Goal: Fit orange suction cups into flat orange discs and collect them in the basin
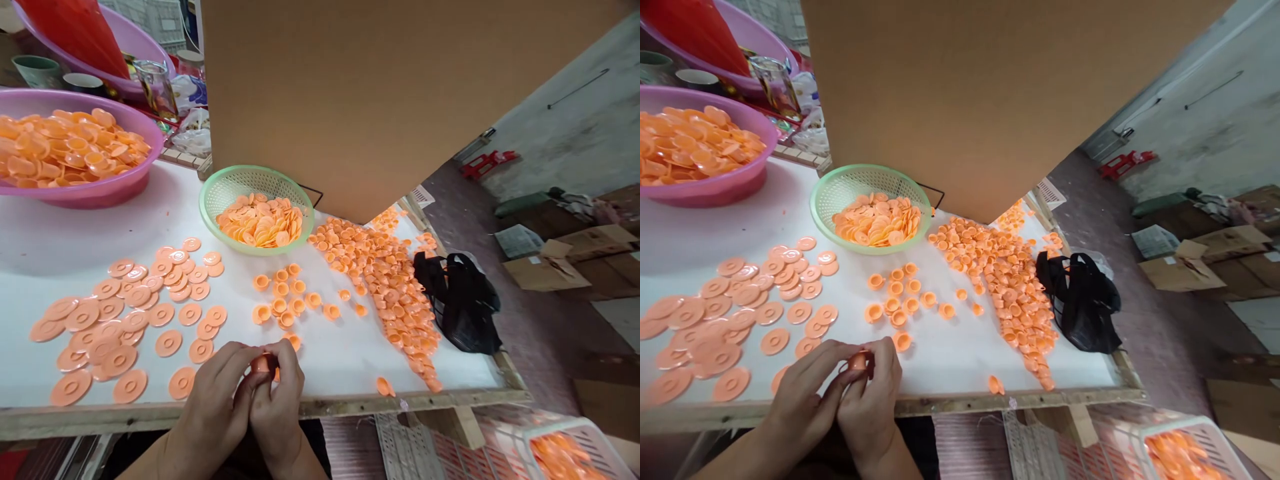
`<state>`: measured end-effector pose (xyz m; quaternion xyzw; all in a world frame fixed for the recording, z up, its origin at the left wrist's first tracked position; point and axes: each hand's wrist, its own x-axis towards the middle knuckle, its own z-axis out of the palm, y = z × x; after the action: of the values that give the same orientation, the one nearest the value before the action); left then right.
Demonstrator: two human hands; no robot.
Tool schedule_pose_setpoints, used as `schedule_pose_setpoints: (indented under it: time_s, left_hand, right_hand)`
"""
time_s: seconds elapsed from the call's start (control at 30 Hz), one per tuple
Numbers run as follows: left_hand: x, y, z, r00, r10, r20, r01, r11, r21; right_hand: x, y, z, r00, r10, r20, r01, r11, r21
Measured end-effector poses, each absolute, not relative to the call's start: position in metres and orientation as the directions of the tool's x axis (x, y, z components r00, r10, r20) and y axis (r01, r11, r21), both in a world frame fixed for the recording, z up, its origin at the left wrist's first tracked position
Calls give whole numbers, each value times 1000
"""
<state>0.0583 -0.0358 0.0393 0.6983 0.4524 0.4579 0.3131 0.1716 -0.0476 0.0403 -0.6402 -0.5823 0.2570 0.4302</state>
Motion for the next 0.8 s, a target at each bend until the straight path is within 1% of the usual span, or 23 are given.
schedule_pose_setpoints:
  time_s: [0.07, 0.17, 0.23, 0.3, 0.37, 0.47, 0.53, 0.6, 0.73, 0.8]
  left_hand:
    - [55, -32, 34, 201, 939, 278, 335, -333, 882]
    - [50, -24, 17, 217, 970, 109, 368, -185, 911]
    - [48, -18, 3, 219, 974, 58, 399, -143, 906]
    - [50, -12, -10, 257, 964, 71, 437, -182, 881]
    - [56, -6, -21, 292, 952, 89, 488, -228, 843]
    - [68, 1, -27, 282, 954, 106, 534, -247, 808]
    - [73, 4, -27, 275, 952, 133, 533, -266, 803]
    - [70, 7, -27, 262, 952, 160, 558, -285, 779]
    - [35, 17, -32, 195, 941, 277, 687, -333, 645]
    - [12, 23, -36, 174, 937, 304, 741, -328, 586]
  right_hand:
    - [174, -45, 40, 170, 978, 121, 535, 12, -845]
    - [184, -41, 45, 66, 998, -11, 598, -49, -800]
    - [202, -37, 49, 11, 999, -51, 633, -47, -773]
    - [234, -31, 51, 46, 999, -1, 648, -30, -761]
    - [279, -20, 50, 196, 977, 87, 674, -69, -736]
    - [354, 2, 47, 481, 855, 194, 709, -249, -660]
    - [391, 16, 44, 583, 782, 222, 702, -347, -622]
    - [412, 27, 40, 616, 758, 215, 692, -390, -608]
    - [418, 42, 27, 591, 791, 161, 685, -386, -617]
    - [414, 43, 24, 580, 804, 130, 668, -378, -641]
